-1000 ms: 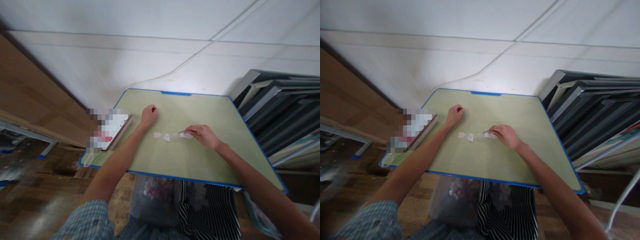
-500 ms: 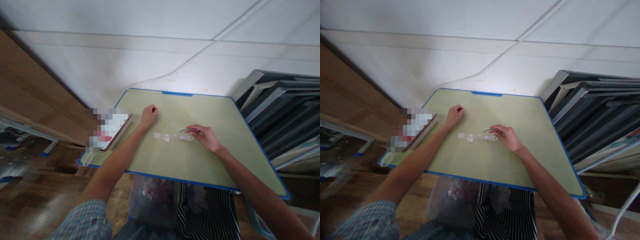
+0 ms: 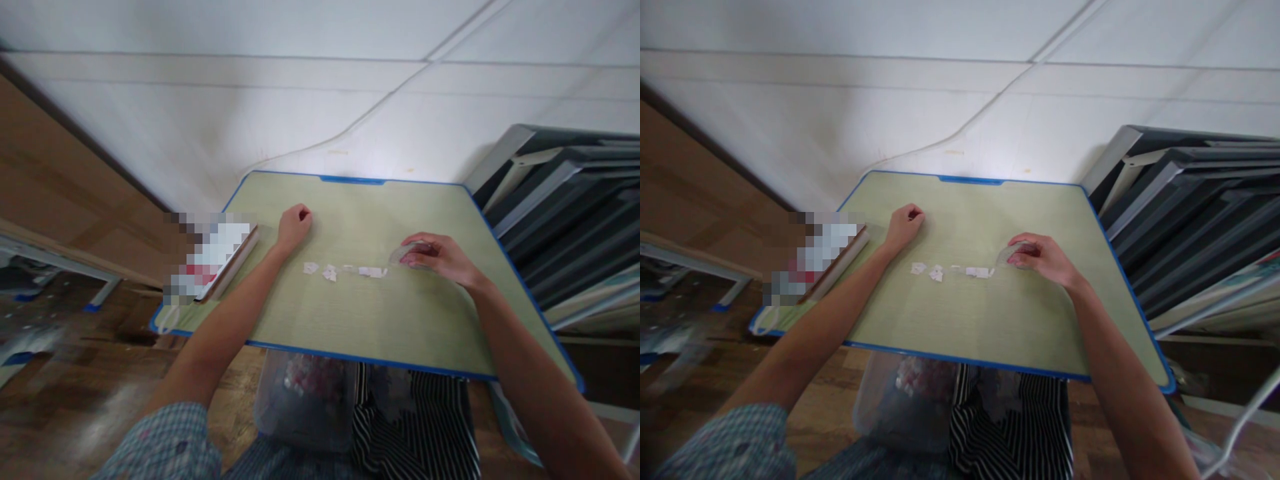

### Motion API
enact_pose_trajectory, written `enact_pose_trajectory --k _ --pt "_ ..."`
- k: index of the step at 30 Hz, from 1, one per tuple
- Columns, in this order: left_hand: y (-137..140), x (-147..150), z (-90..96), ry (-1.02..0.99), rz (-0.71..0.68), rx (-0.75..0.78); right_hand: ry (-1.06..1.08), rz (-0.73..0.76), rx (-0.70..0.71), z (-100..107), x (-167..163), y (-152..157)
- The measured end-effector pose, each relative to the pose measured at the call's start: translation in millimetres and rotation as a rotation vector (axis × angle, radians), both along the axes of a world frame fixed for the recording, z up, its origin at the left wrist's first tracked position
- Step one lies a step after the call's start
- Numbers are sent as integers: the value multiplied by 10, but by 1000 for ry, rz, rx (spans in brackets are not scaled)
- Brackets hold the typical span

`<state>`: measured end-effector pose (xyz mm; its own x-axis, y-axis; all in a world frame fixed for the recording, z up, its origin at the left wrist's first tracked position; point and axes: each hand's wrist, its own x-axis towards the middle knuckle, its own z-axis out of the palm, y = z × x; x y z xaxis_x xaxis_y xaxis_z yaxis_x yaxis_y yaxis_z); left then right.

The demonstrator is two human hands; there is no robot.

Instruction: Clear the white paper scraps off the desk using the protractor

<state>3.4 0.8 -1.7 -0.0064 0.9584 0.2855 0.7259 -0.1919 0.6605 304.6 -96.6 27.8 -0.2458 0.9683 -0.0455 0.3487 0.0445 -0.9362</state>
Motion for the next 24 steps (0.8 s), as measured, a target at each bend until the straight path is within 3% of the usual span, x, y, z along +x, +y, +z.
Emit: enact_pose_trajectory --k 24 --pt "11 -4 -6 -10 -1 1 -74 376 -263 111 -150 -130"
